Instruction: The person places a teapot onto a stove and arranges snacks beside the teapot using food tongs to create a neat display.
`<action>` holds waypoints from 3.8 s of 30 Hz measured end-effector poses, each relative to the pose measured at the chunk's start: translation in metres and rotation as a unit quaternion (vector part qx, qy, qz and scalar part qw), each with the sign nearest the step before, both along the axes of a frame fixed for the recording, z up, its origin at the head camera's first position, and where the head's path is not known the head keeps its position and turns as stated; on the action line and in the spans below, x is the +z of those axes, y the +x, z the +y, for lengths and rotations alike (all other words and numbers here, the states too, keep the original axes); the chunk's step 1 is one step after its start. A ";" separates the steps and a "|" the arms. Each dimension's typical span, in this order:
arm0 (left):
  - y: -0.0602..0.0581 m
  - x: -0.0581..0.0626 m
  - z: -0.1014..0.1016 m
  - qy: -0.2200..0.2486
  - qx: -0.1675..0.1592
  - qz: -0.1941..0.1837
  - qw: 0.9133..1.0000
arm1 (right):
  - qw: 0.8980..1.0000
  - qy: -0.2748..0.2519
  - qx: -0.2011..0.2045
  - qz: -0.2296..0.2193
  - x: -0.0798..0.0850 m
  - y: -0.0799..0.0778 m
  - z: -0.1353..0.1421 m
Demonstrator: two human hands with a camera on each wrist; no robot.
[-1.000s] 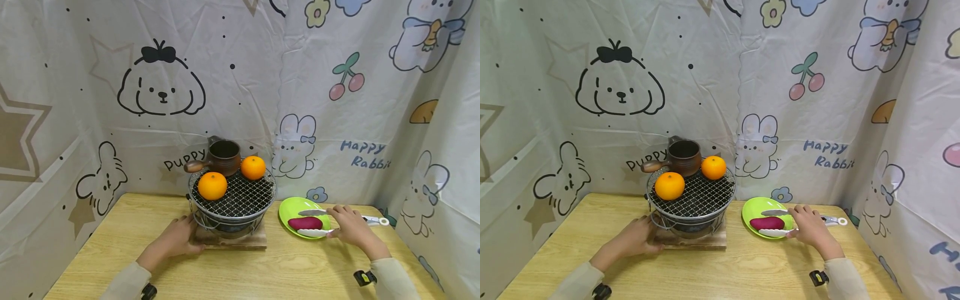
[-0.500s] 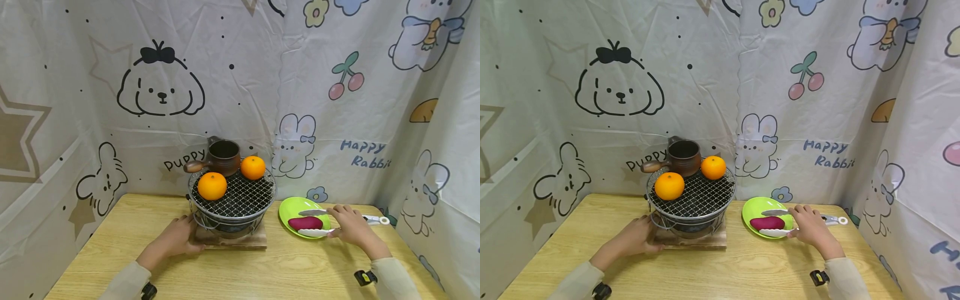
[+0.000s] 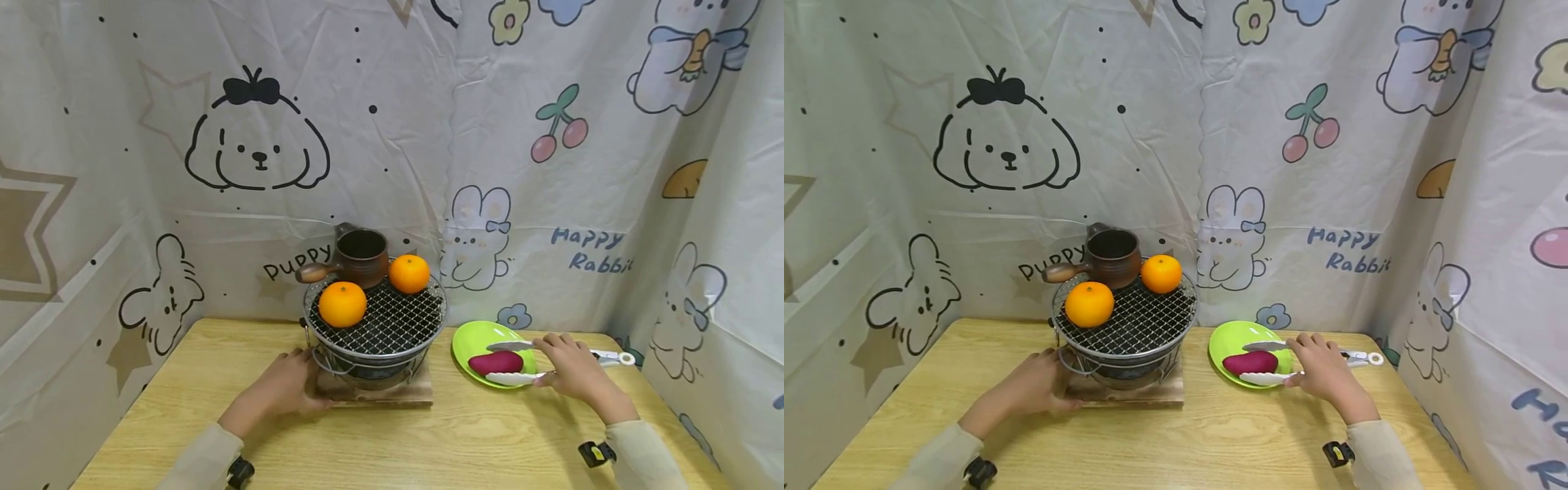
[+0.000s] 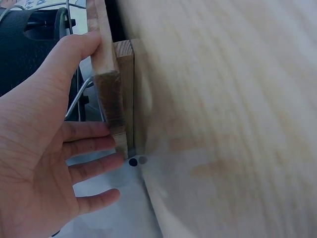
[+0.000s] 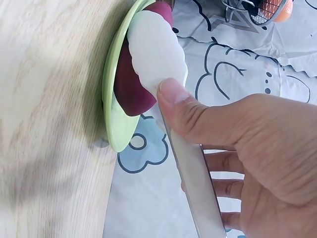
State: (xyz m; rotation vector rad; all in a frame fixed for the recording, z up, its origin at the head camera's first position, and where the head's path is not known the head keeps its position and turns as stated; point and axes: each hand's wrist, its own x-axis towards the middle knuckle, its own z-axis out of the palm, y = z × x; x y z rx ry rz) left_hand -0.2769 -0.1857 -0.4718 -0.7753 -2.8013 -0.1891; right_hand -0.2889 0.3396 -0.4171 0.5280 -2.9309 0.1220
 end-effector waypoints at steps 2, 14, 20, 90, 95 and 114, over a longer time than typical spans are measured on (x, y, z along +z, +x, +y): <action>-0.001 0.002 0.001 -0.004 0.003 0.001 1.000 | 1.000 0.000 0.001 0.003 0.000 0.000 0.000; -0.005 0.008 0.000 -0.009 0.023 -0.035 0.999 | 1.000 -0.007 0.003 0.013 -0.001 0.002 0.002; -0.006 0.007 -0.001 0.000 0.022 -0.047 0.999 | 1.000 -0.001 0.007 0.020 -0.001 0.001 0.003; -0.005 0.007 0.002 0.022 0.012 -0.046 0.999 | 1.000 -0.003 -0.001 0.029 -0.002 -0.001 -0.004; -0.003 0.010 0.003 0.024 0.008 -0.050 0.998 | 0.999 -0.003 -0.001 0.032 -0.003 -0.001 -0.003; -0.005 0.008 0.002 0.018 0.010 -0.048 0.999 | 0.998 0.008 0.007 0.060 -0.006 -0.006 -0.002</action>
